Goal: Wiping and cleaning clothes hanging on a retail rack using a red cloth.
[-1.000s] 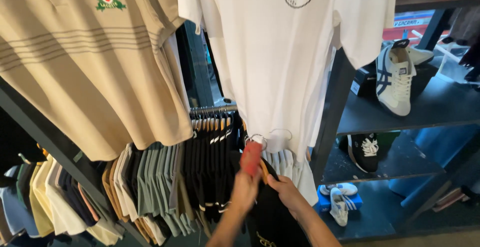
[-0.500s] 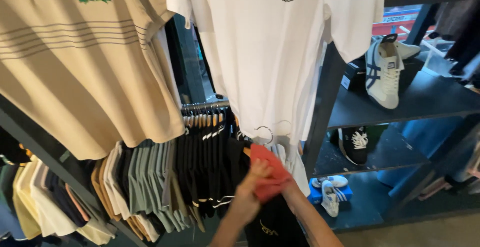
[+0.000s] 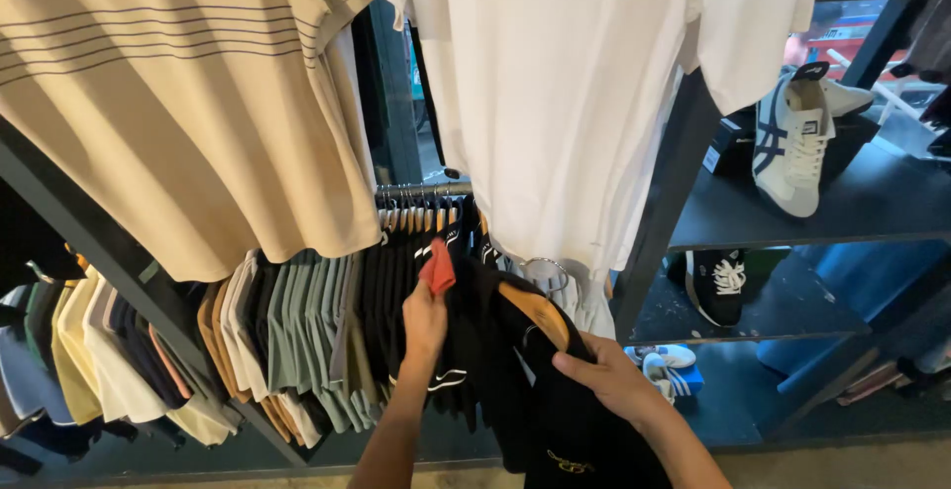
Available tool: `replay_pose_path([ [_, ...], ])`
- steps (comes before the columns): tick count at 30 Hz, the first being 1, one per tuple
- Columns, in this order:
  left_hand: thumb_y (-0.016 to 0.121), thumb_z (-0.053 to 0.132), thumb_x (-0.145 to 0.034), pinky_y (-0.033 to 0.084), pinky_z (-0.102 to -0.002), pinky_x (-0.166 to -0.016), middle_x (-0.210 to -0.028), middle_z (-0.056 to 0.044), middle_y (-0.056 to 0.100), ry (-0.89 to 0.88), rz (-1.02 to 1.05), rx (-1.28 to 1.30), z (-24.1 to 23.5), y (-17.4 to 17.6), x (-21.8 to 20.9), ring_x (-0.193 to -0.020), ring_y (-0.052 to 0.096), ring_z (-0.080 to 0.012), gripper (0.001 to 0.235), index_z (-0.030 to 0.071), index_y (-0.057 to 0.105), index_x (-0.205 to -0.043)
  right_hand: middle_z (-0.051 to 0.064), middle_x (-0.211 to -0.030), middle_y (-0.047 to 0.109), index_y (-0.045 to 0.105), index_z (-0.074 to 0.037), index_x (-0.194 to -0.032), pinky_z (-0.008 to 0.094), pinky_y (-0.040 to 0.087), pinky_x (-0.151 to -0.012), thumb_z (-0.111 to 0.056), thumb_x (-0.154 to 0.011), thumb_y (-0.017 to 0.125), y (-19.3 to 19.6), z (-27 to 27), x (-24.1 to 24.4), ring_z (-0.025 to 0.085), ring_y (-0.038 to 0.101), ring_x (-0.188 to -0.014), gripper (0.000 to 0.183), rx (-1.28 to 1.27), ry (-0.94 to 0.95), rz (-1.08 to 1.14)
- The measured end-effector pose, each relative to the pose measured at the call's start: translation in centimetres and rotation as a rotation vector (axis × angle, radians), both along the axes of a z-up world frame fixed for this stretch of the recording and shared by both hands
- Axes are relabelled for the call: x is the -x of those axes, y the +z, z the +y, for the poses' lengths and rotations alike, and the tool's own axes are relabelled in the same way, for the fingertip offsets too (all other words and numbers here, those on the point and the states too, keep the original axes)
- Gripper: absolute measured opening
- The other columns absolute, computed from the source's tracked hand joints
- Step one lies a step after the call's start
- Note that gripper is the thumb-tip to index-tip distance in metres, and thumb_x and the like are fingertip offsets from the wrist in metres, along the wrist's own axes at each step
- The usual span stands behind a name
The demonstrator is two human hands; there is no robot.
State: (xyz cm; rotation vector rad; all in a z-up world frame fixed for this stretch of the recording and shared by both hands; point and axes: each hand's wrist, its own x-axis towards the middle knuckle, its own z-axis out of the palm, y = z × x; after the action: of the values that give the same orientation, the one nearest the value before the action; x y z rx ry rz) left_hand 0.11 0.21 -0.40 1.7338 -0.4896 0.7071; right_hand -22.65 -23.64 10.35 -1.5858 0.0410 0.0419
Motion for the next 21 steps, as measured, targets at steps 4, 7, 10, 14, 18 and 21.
replay_pose_path([
  [4, 0.063, 0.008, -0.090, 0.056, -0.032, -0.073, -0.094, -0.007, 0.077, -0.228, 0.225, 0.036, -5.1, 3.0, 7.0, -0.076, 0.067, -0.0199, 0.022, 0.005, 0.073, -0.110, 0.012, -0.095, 0.076, 0.074, 0.008, -0.121, 0.026, 0.051, -0.076, -0.013, -0.089, 0.070, 1.5, 1.1, -0.6, 0.015, 0.064, -0.079, 0.038, 0.058, -0.051, 0.042],
  [7, 0.048, 0.015, -0.104, 0.033, -0.017, -0.043, -0.125, -0.007, 0.077, -0.633, 0.337, 0.407, -3.8, 12.9, 14.9, -0.048, 0.040, -0.0027, 0.036, -0.001, 0.064, -0.132, 0.009, -0.085, 0.071, 0.076, 0.007, -0.109, 0.025, 0.048, -0.066, -0.016, -0.092, 0.068, -0.7, -0.5, -1.6, 0.012, 0.058, -0.070, 0.030, 0.089, -0.078, 0.013],
  [10, 0.058, 0.013, -0.102, 0.057, -0.027, -0.069, -0.102, -0.014, 0.076, -0.242, 0.399, 0.648, -2.4, 1.7, 6.5, -0.079, 0.071, -0.0185, 0.029, -0.004, 0.065, -0.124, 0.007, -0.080, 0.067, 0.076, 0.007, -0.105, 0.026, 0.044, -0.063, -0.018, -0.093, 0.071, -0.1, -0.8, -0.6, 0.012, 0.053, -0.066, 0.028, 0.067, -0.082, 0.055],
  [14, 0.055, 0.014, -0.099, 0.056, -0.030, -0.085, -0.106, -0.009, 0.076, -0.056, 0.482, 0.337, -1.9, 2.1, 11.4, -0.090, 0.070, -0.0182, 0.032, 0.004, 0.068, -0.128, 0.012, -0.086, 0.073, 0.074, 0.005, -0.116, 0.028, 0.048, -0.065, -0.029, -0.094, 0.066, -3.4, 1.1, -2.5, 0.015, 0.060, -0.068, 0.042, 0.086, -0.183, 0.154],
  [18, 0.065, 0.037, -0.091, 0.052, -0.025, -0.071, -0.091, -0.006, 0.077, -0.169, 0.785, 0.198, -3.6, 3.7, 16.8, -0.074, 0.064, -0.0142, 0.042, 0.003, 0.077, -0.113, 0.008, -0.089, 0.068, 0.072, 0.003, -0.095, 0.030, 0.045, -0.077, -0.044, -0.100, 0.051, -11.3, 3.9, -6.1, 0.015, 0.054, -0.079, 0.052, -0.065, -0.258, 0.055],
  [21, 0.068, 0.040, -0.090, 0.051, -0.026, -0.077, -0.092, -0.007, 0.075, -0.146, 0.835, 0.201, -4.0, 3.0, 15.5, -0.078, 0.063, -0.0153, 0.044, 0.003, 0.077, -0.110, 0.010, -0.098, 0.073, 0.069, 0.007, -0.094, 0.031, 0.048, -0.088, -0.048, -0.100, 0.044, -12.3, 7.0, -5.7, 0.018, 0.061, -0.089, 0.061, 0.038, -0.286, 0.013],
])
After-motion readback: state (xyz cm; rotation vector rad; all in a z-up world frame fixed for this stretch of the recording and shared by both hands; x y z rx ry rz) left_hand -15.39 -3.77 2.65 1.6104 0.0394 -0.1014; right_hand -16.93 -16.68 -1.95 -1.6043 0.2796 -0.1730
